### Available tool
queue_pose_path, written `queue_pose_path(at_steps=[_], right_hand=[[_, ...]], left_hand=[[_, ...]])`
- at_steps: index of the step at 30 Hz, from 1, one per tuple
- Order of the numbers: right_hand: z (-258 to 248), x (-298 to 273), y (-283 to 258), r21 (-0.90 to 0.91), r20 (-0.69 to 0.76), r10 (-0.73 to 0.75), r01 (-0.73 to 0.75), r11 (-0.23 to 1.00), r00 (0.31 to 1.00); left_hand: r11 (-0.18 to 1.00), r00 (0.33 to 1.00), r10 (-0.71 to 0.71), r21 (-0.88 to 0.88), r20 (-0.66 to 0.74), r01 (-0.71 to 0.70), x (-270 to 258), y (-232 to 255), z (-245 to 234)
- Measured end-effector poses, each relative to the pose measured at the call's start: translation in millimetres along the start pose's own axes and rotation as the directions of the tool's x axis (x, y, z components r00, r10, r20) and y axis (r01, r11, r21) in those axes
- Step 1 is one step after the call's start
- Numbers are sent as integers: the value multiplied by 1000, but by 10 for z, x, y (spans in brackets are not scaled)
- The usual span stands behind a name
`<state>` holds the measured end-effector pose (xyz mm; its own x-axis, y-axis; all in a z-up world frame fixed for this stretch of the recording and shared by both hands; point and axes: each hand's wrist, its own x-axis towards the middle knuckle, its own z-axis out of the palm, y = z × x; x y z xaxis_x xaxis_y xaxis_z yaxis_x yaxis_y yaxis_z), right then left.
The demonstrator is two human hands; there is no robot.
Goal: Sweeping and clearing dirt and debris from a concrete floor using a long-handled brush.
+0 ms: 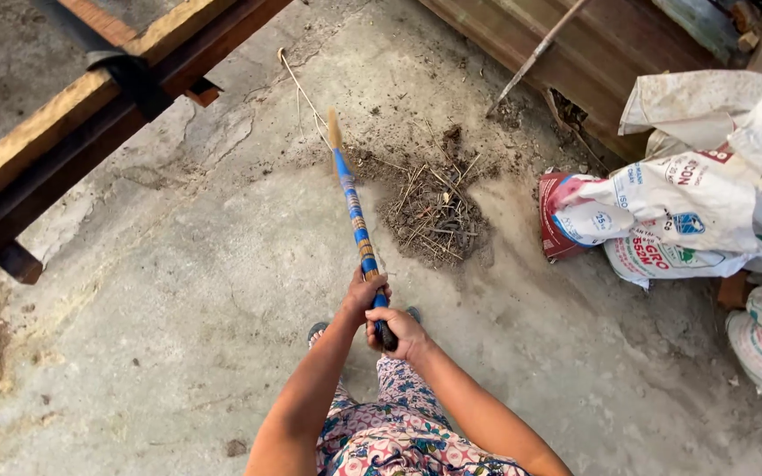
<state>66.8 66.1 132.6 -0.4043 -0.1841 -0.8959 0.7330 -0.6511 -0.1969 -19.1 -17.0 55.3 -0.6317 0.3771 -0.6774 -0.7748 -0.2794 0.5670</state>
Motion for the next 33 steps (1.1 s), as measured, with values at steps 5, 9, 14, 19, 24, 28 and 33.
queue_pose_path(at_steps=[5, 9, 14, 19, 24, 28, 33], right_hand=[[-563, 484, -362, 180, 270, 117, -170, 969, 956], [-706, 549, -392, 245, 208, 136, -186, 951, 969], [-416, 589, -336, 351, 62, -41, 17, 936, 997], [-84, 462, -159, 244, -95, -180, 198, 949, 979], [-341, 41, 307, 127, -33, -112, 115, 985, 993], [-599, -8, 377, 211, -13, 2, 1, 977, 1000], [-526, 214, 306, 330, -31, 89, -74, 941, 996]], left_hand=[[994, 995, -102, -51, -21, 101, 231, -177, 166], [961, 957, -276, -3, 85, 278, 732, -666, 73], [907, 896, -400, 224, 192, 357, 724, -232, 135], [937, 823, -347, 202, 450, 285, 473, -59, -17], [977, 926, -204, 123, 319, 173, -163, -314, 105], [937, 968, -249, 260, 21, 235, -184, -631, 97], [790, 869, -495, 424, 13, 443, 110, -577, 11]])
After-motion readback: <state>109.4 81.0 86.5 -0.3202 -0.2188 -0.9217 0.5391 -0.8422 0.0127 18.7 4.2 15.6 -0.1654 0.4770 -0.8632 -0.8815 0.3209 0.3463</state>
